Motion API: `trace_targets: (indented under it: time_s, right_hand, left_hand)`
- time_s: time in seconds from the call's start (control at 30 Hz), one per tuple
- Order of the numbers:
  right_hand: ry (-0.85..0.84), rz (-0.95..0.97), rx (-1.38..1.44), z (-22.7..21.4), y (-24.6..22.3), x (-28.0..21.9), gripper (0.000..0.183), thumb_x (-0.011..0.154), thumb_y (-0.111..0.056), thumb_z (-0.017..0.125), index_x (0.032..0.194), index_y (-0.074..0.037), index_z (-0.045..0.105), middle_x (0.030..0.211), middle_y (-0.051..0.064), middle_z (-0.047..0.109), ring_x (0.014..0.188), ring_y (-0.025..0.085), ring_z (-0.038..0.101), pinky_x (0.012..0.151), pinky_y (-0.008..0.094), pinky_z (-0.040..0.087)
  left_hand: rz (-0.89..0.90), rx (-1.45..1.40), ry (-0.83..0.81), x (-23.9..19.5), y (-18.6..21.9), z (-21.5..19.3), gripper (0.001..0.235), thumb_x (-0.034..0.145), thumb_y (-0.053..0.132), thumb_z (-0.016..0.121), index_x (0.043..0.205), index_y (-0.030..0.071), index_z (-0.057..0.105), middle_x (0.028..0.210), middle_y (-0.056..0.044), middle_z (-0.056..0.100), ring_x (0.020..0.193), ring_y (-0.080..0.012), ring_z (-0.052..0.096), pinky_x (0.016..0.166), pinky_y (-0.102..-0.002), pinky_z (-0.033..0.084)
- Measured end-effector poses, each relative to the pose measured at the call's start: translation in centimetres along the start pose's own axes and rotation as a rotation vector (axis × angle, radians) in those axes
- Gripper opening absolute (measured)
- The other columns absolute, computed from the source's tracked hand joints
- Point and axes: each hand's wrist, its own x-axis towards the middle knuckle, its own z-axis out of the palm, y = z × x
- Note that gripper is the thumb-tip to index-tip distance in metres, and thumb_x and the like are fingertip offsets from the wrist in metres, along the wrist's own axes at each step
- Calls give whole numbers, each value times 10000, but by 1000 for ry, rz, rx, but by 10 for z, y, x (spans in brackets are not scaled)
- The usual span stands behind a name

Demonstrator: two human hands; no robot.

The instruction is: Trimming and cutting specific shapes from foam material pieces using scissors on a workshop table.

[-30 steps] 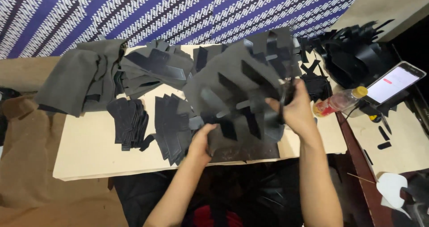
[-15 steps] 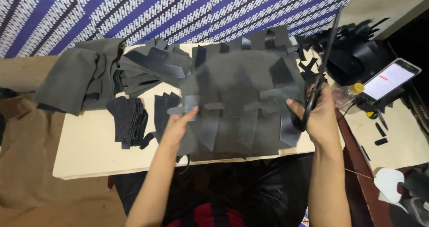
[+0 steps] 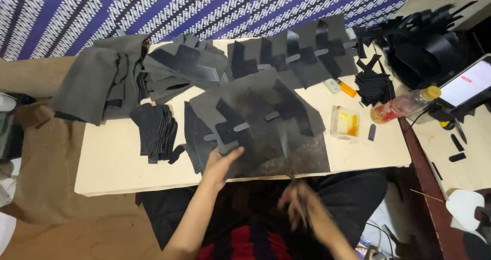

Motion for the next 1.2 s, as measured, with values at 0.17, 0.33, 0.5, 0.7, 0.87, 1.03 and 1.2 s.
trace_targets:
  time_s: [0.17, 0.33, 0.5, 0.7, 0.87, 1.03, 1.2]
  right_hand:
    - [-213, 675, 253, 15, -17, -46, 547, 990, -440, 520, 1149, 47, 712, 803, 156, 587, 627, 250, 596, 602, 319, 446]
    - [-275, 528, 99, 19, 6, -42, 691, 961, -556, 381, 1163, -28, 778, 684, 84, 616, 532, 184, 618, 486, 257, 397]
    - [-218, 498, 223, 50, -14, -34, 626, 966, -541, 396, 1182, -29, 683, 820, 112, 612, 698, 195, 615, 684, 286, 521]
    - [-239, 430, 125, 75, 12, -13, 853, 764, -757, 281, 1185, -100, 626, 780, 41, 548, 676, 142, 572, 796, 333, 639]
    - [-237, 371, 275, 82, 29, -7, 836, 731, -819, 251, 964, -74, 551, 647, 55, 464, 471, 168, 528, 521, 338, 578]
    - [-235, 418, 241, 82, 30, -2, 877, 625, -876, 228, 819, -75, 527, 595, 67, 483, 403, 165, 521, 419, 356, 582]
    - [-172, 541, 211, 82, 22, -5, 860, 623, -867, 293, 848, -78, 550, 602, 76, 495, 395, 171, 498, 356, 328, 523]
  left_hand:
    - [219, -30, -107, 12, -21, 8, 549, 732, 98, 846, 1257, 72, 688, 1218, -73, 759, 1154, -226, 689, 1007, -338, 510]
    - [214, -133, -138, 15, -25, 1, 406, 717, 20, 847, 1107, 50, 738, 1077, -76, 773, 1040, -216, 703, 978, -314, 522]
    - [179, -134, -176, 8, -30, -7, 394, 716, 4, 835, 1093, 53, 732, 1074, -89, 776, 1051, -235, 708, 1013, -326, 525]
    - [118, -146, -158, -4, -29, -1, 424, 743, 37, 831, 1151, 79, 726, 1132, -68, 770, 1086, -219, 690, 1003, -307, 492]
    - [115, -158, -156, 4, -36, -1, 399, 764, 22, 820, 1144, 104, 727, 1108, -41, 771, 1094, -201, 688, 1024, -308, 479]
    - [72, -194, -129, -5, -28, 0, 494, 730, 11, 817, 1200, 81, 680, 1113, -91, 756, 1066, -241, 690, 962, -319, 512]
    - [57, -197, -136, -8, -24, 0, 470, 741, -13, 806, 1186, 68, 684, 1128, -99, 763, 1075, -243, 699, 981, -312, 521]
